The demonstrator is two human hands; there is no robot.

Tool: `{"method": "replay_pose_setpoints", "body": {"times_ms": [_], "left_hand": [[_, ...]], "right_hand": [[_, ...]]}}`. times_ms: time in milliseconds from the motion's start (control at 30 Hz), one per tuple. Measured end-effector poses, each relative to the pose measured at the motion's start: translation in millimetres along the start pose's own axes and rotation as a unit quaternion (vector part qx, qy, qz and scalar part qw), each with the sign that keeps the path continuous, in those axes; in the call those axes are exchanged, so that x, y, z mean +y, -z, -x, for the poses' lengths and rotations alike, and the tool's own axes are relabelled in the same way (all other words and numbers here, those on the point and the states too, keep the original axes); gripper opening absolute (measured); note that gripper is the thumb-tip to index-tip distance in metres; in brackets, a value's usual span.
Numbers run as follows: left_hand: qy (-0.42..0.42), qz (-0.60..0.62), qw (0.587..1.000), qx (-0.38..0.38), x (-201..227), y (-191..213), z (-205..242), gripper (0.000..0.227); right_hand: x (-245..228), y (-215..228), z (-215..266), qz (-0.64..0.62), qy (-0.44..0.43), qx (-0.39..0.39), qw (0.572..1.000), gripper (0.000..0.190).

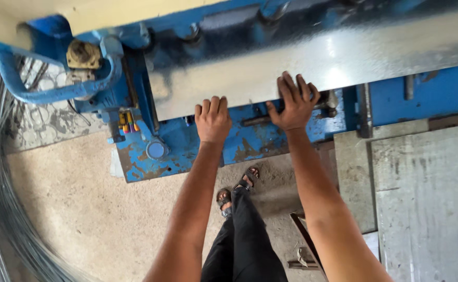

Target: The person repeatedly feeds a large rectangular metal sheet into a blue industrial bending machine. They align the sheet, press down on the machine's lever to bend the edge, and then remove the sheet. This process is repeated multiple times on the same sheet.

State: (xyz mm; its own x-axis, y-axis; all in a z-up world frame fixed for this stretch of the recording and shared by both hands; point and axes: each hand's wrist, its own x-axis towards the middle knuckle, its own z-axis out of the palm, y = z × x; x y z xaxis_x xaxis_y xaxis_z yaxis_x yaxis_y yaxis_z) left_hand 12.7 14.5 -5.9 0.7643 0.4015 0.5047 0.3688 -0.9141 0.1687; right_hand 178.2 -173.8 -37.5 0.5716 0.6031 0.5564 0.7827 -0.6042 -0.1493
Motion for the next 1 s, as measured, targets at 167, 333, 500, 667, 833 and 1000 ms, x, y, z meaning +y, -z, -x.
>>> {"method": "replay_pose_setpoints", "body": {"times_ms": [167, 333, 500, 667, 833, 1000], "left_hand": [[-0.037, -0.032, 0.999, -0.012, 3, 5, 3, 0.012], [-0.084, 0.006, 0.992, -0.093, 15, 32, 7, 0.03], [-0.065, 0.06, 0.975, -0.205, 30, 60, 43, 0.054], [-0.017, 0.123, 0.959, -0.254, 26, 97, 71, 0.043], [0.204, 0.086, 0.967, -0.127, -28, 113, 84, 0.073], [0.403, 0.286, 0.806, -0.325, -31, 78, 64, 0.071]], "right_hand": [[-4, 18, 6, -0.03, -0.009, -0.051, 0.998, 0.069], [-12, 59, 4, -0.061, -0.035, -0.114, 0.991, 0.069], [-22, 99, 32, -0.105, -0.061, -0.16, 0.98, 0.069], [-25, 134, 81, -0.018, -0.088, -0.259, 0.962, 0.075], [-34, 156, 114, -0.001, -0.269, -0.303, 0.914, 0.073], [-93, 160, 127, -0.125, -0.668, -0.021, 0.733, 0.098]]}}
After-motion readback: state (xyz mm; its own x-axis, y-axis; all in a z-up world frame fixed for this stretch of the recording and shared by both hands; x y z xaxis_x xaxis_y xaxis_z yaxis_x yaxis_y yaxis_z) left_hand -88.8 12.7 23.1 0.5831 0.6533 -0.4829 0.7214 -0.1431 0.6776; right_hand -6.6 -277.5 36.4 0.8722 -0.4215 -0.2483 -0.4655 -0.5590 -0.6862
